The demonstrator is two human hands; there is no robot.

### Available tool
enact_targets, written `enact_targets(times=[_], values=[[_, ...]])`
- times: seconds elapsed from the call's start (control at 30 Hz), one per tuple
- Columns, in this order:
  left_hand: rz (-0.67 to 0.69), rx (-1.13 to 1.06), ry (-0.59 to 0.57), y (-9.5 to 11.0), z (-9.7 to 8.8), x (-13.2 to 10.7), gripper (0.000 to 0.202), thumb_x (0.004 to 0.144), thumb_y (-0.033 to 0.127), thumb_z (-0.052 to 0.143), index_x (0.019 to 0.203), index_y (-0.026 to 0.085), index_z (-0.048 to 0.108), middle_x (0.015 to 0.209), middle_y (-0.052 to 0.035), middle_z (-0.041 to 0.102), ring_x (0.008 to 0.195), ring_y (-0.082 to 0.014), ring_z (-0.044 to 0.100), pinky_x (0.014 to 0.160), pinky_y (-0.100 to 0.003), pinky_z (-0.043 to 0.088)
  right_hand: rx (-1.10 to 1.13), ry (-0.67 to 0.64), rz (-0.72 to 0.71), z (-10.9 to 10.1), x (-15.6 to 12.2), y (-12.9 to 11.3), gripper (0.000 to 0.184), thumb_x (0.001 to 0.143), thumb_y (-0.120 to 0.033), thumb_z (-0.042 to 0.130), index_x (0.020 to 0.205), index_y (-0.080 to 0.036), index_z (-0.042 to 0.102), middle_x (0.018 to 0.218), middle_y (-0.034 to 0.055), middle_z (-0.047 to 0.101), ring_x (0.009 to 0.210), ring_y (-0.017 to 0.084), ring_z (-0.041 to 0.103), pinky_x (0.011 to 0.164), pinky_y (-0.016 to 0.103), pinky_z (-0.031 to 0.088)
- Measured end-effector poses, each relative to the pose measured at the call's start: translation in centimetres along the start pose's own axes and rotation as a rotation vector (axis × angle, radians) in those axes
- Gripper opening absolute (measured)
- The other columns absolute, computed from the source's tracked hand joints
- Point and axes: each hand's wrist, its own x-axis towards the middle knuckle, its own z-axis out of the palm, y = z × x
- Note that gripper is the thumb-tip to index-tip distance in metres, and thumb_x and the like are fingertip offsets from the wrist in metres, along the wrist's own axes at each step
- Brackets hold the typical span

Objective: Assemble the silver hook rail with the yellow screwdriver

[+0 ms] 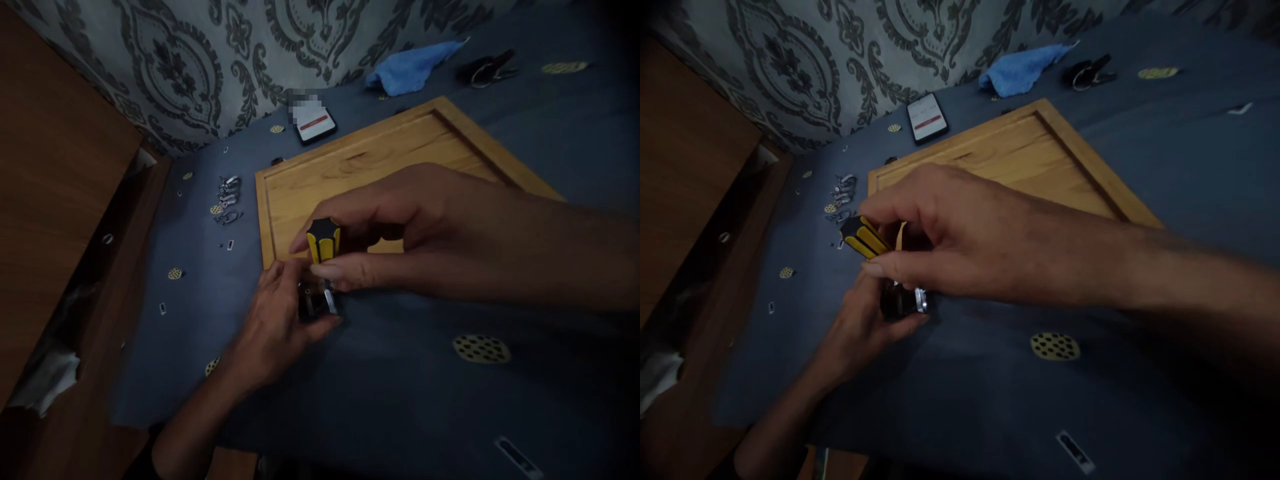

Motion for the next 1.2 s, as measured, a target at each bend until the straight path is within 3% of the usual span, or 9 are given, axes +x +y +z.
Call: enact_targets(times=[0.07, 0.17, 0.27, 0.37, 0.57, 0.73, 0.97, 1.2], values=[[0.017, 0.005, 0.007, -0.1, 0.0, -0.1, 0.055, 0.084, 0.026, 0.086, 0.129, 0.028, 0.054, 0.124, -0.0052, 0.068, 0.120, -0.0317, 0.065, 0.103, -0.052, 0.057, 0.001, -0.003, -0.040, 0.3, -0.1, 0.2, 0.019, 0.099, -0.021, 0.067, 0.080, -0.022, 0.069, 0.069, -0.0069, 0.065, 0.061, 0.007, 0.059, 0.050, 0.023, 0.042], [0.011, 0.009, 0.002, 0.0, -0.1, -0.1, 0.046, 0.085, 0.027, 0.085, 0.122, 0.027, 0.057, 0.118, -0.0042, 0.069, 0.115, -0.0306, 0.066, 0.100, -0.050, 0.057, -0.094, 0.159, -0.096, 1.0, -0.1, 0.2, 0.026, 0.095, -0.028, 0.077, 0.075, -0.022, 0.062, 0.067, -0.0067, 0.060, 0.059, 0.008, 0.055, 0.048, 0.027, 0.039], [-0.044, -0.027, -0.018, 0.5, -0.4, 0.0, 0.045, 0.083, 0.025, 0.087, 0.117, 0.026, 0.057, 0.115, -0.0042, 0.069, 0.112, -0.0305, 0.066, 0.099, -0.051, 0.057, -0.138, 0.317, -0.065, 1.2, 0.0, -0.4, 0.032, 0.101, -0.042, 0.072, 0.077, -0.024, 0.060, 0.076, -0.0037, 0.068, 0.066, 0.011, 0.063, 0.056, 0.030, 0.049], [-0.059, -0.070, -0.026, 0.7, -0.6, 0.1, 0.052, 0.080, 0.021, 0.089, 0.119, 0.027, 0.055, 0.116, -0.0036, 0.070, 0.114, -0.0304, 0.066, 0.103, -0.052, 0.054, -0.211, 0.388, 0.023, 0.9, 0.1, -1.1, 0.035, 0.102, -0.046, 0.068, 0.076, -0.027, 0.055, 0.091, -0.0027, 0.075, 0.077, 0.014, 0.070, 0.067, 0.033, 0.054], [-0.029, -0.044, 0.002, 0.3, -0.3, 0.1, 0.049, 0.082, 0.024, 0.087, 0.120, 0.027, 0.056, 0.117, -0.0047, 0.070, 0.114, -0.0305, 0.065, 0.100, -0.051, 0.055, -0.292, 0.261, -0.077, 0.8, 0.1, -0.8, 0.032, 0.104, -0.035, 0.065, 0.076, -0.025, 0.052, 0.068, -0.0053, 0.060, 0.063, 0.011, 0.058, 0.062, 0.030, 0.049], [0.009, -0.024, 0.018, 0.0, -0.2, 0.0, 0.045, 0.085, 0.028, 0.085, 0.119, 0.027, 0.056, 0.118, -0.0046, 0.069, 0.113, -0.0291, 0.065, 0.098, -0.048, 0.055, -0.427, 0.264, -0.126, 1.1, 0.2, 0.2, 0.028, 0.106, -0.036, 0.065, 0.083, -0.022, 0.061, 0.071, -0.0062, 0.062, 0.062, 0.010, 0.057, 0.061, 0.028, 0.046], [-0.007, -0.027, 0.009, 0.2, -0.2, 0.1, 0.048, 0.082, 0.025, 0.086, 0.119, 0.027, 0.055, 0.118, -0.0044, 0.069, 0.110, -0.0293, 0.065, 0.096, -0.049, 0.056, -0.362, 0.311, -0.183, 1.7, 0.0, 1.0, 0.026, 0.104, -0.035, 0.067, 0.081, -0.021, 0.064, 0.068, -0.0046, 0.062, 0.060, 0.012, 0.057, 0.056, 0.030, 0.042], [0.004, -0.019, 0.004, 0.3, -0.3, 0.2, 0.056, 0.081, 0.023, 0.086, 0.125, 0.025, 0.053, 0.116, -0.0052, 0.069, 0.112, -0.0318, 0.066, 0.098, -0.052, 0.056, -0.274, 0.228, -0.043, 1.3, -0.1, -0.1, 0.028, 0.098, -0.028, 0.075, 0.076, -0.022, 0.059, 0.067, -0.0054, 0.063, 0.059, 0.010, 0.057, 0.056, 0.027, 0.043]])
